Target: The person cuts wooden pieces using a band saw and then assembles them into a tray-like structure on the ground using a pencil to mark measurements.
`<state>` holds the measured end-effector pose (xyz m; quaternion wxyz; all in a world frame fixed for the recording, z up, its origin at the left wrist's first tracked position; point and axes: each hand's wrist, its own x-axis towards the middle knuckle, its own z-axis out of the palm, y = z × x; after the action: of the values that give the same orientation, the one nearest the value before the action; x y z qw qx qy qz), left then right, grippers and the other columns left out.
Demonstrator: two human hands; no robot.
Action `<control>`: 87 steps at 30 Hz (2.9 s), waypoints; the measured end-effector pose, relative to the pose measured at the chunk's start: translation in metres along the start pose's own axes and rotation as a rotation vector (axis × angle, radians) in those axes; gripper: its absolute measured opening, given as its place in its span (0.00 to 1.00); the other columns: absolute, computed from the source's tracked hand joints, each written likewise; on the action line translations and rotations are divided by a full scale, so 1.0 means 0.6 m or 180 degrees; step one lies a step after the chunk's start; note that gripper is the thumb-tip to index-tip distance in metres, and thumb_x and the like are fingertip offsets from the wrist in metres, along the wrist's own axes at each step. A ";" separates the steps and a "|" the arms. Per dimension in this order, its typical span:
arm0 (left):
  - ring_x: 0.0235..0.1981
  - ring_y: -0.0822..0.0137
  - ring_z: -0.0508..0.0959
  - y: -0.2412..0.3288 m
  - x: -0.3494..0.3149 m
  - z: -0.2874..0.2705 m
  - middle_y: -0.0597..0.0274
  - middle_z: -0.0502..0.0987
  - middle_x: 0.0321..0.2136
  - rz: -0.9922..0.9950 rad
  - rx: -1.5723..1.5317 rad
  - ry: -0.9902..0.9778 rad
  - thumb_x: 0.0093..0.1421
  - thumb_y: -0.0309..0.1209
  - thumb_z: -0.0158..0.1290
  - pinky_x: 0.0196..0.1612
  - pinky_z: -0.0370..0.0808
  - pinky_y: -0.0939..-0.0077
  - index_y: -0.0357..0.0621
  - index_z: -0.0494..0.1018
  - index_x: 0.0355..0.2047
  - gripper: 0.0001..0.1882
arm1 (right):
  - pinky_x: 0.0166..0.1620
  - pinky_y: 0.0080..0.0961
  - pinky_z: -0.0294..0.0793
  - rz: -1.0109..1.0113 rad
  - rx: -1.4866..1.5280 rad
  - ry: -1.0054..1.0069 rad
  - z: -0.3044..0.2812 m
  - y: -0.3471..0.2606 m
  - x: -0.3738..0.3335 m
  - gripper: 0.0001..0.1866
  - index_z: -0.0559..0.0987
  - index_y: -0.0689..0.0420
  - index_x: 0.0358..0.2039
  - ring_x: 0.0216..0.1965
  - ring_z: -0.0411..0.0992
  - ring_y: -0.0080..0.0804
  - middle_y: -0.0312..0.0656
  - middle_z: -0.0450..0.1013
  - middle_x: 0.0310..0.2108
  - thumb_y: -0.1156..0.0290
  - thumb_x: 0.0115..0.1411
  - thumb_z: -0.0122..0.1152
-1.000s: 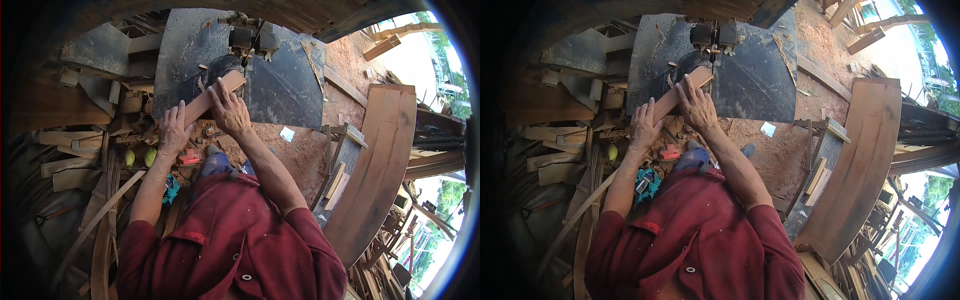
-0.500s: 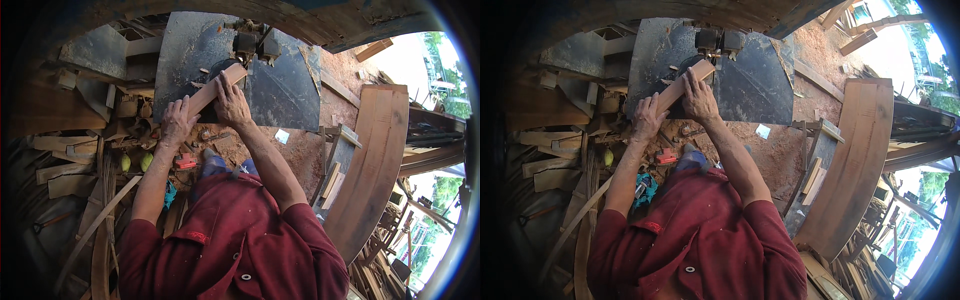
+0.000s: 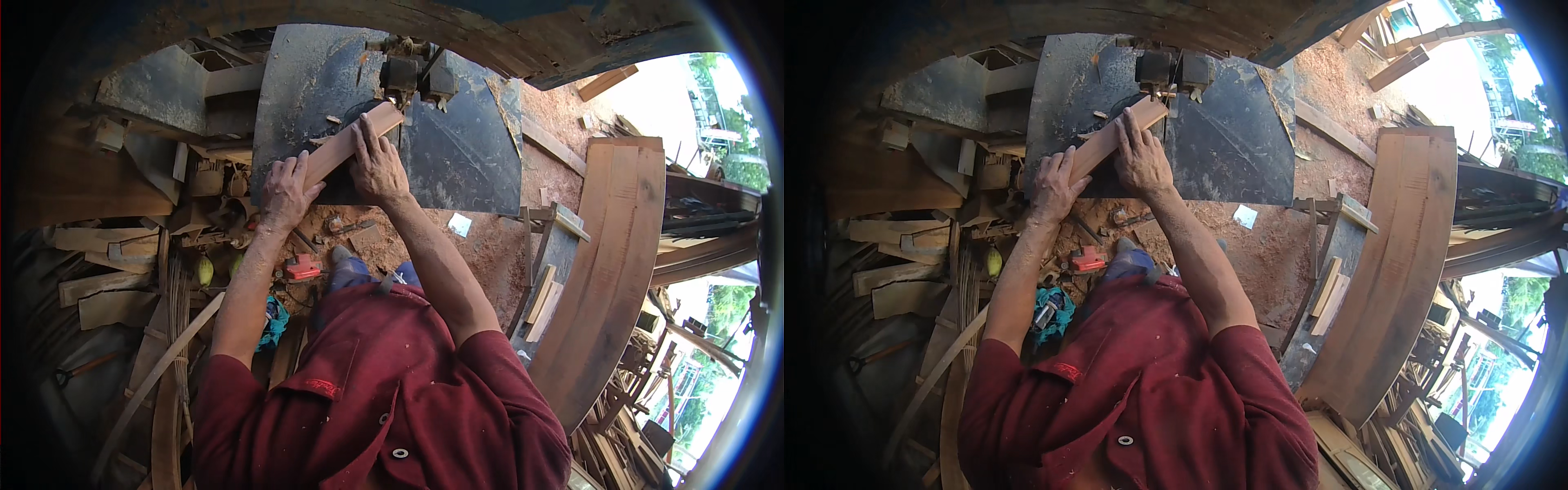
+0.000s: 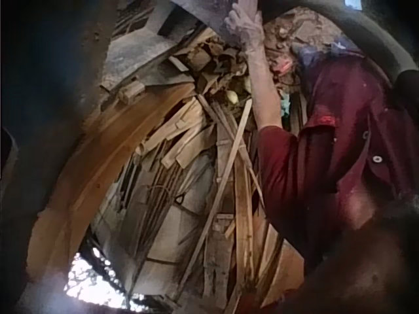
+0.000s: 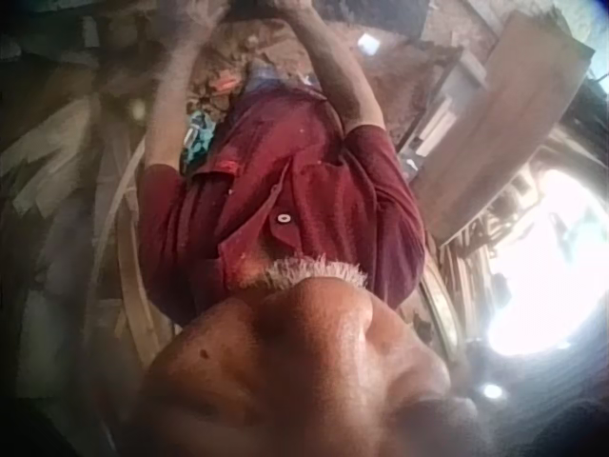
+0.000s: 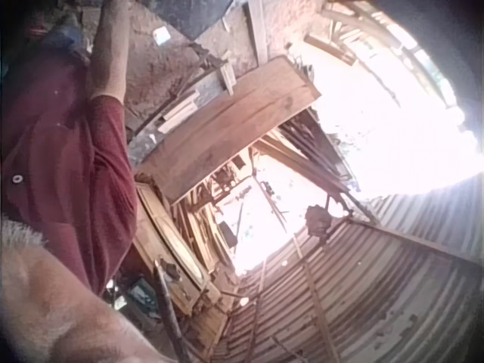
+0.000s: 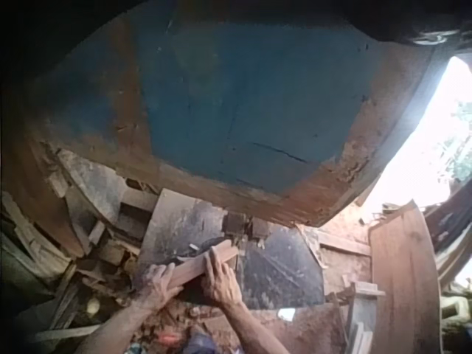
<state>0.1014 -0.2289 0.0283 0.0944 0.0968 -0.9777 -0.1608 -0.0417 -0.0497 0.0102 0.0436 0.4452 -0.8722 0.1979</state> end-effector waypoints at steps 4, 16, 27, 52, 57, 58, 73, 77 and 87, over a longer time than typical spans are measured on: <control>0.49 0.49 0.73 -0.015 0.012 0.000 0.52 0.73 0.49 0.0046 -0.0088 0.0050 0.56 0.40 0.67 0.53 0.73 0.56 0.37 0.67 0.63 0.38 | 0.57 0.45 0.70 -0.0111 -0.0027 0.0140 0.011 0.007 0.003 0.39 0.58 0.60 0.72 0.56 0.69 0.53 0.54 0.49 0.75 0.68 0.62 0.60; 0.49 0.54 0.73 -0.051 0.039 -0.002 0.58 0.73 0.48 0.0280 0.0100 -0.0007 0.57 0.44 0.65 0.53 0.75 0.60 0.40 0.67 0.65 0.38 | 0.59 0.44 0.69 -0.0040 -0.0106 0.0204 0.027 0.009 0.018 0.35 0.59 0.61 0.72 0.59 0.67 0.52 0.55 0.48 0.75 0.70 0.65 0.53; 0.49 0.55 0.73 -0.048 0.048 -0.010 0.59 0.73 0.48 0.0199 0.0116 -0.0116 0.57 0.43 0.66 0.53 0.76 0.60 0.41 0.66 0.65 0.39 | 0.61 0.45 0.69 0.0011 -0.0028 0.0247 0.031 0.010 0.024 0.34 0.59 0.60 0.72 0.61 0.67 0.54 0.55 0.50 0.75 0.69 0.66 0.52; 0.47 0.55 0.73 -0.043 0.045 0.000 0.57 0.73 0.46 0.0241 0.0071 -0.0053 0.57 0.42 0.66 0.52 0.75 0.60 0.39 0.67 0.64 0.38 | 0.60 0.45 0.70 0.0022 -0.0017 0.0356 0.024 0.007 0.025 0.35 0.61 0.63 0.70 0.57 0.68 0.53 0.55 0.51 0.74 0.72 0.62 0.53; 0.47 0.53 0.73 -0.032 0.043 -0.004 0.56 0.73 0.47 0.0194 0.0045 -0.0026 0.57 0.42 0.67 0.52 0.74 0.59 0.39 0.67 0.64 0.38 | 0.61 0.45 0.70 0.0080 0.0059 0.0380 0.016 0.001 0.022 0.35 0.62 0.63 0.70 0.56 0.69 0.56 0.56 0.55 0.72 0.75 0.61 0.56; 0.47 0.53 0.73 -0.031 0.042 -0.005 0.56 0.73 0.47 0.0222 0.0062 -0.0032 0.57 0.42 0.67 0.52 0.74 0.59 0.39 0.67 0.64 0.38 | 0.61 0.45 0.70 0.0060 0.0005 0.0411 0.015 0.000 0.022 0.36 0.62 0.64 0.70 0.56 0.69 0.56 0.56 0.55 0.72 0.75 0.61 0.56; 0.46 0.52 0.73 -0.015 0.029 0.008 0.55 0.73 0.46 0.0101 0.0168 -0.0049 0.56 0.44 0.66 0.51 0.73 0.58 0.37 0.68 0.63 0.39 | 0.60 0.41 0.70 0.0136 0.0031 0.0342 0.006 -0.004 0.016 0.37 0.64 0.67 0.68 0.53 0.68 0.50 0.53 0.55 0.72 0.72 0.56 0.58; 0.48 0.49 0.72 -0.004 0.029 0.001 0.52 0.74 0.48 -0.0012 0.0049 -0.0176 0.57 0.40 0.66 0.54 0.72 0.57 0.35 0.67 0.64 0.39 | 0.59 0.41 0.70 0.0138 0.0015 0.0370 0.005 -0.004 0.015 0.38 0.65 0.67 0.67 0.53 0.69 0.49 0.54 0.56 0.72 0.72 0.55 0.59; 0.47 0.48 0.72 0.014 0.020 0.001 0.51 0.74 0.48 -0.0051 0.0034 -0.0103 0.56 0.41 0.66 0.54 0.72 0.55 0.35 0.67 0.64 0.39 | 0.58 0.41 0.71 0.0146 -0.0048 0.0423 0.009 -0.004 0.012 0.37 0.65 0.67 0.67 0.52 0.68 0.48 0.53 0.56 0.72 0.72 0.55 0.58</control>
<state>0.0884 -0.2239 0.0325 0.0768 0.1024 -0.9791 -0.1579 -0.0438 -0.0585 0.0075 0.1003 0.4107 -0.8788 0.2214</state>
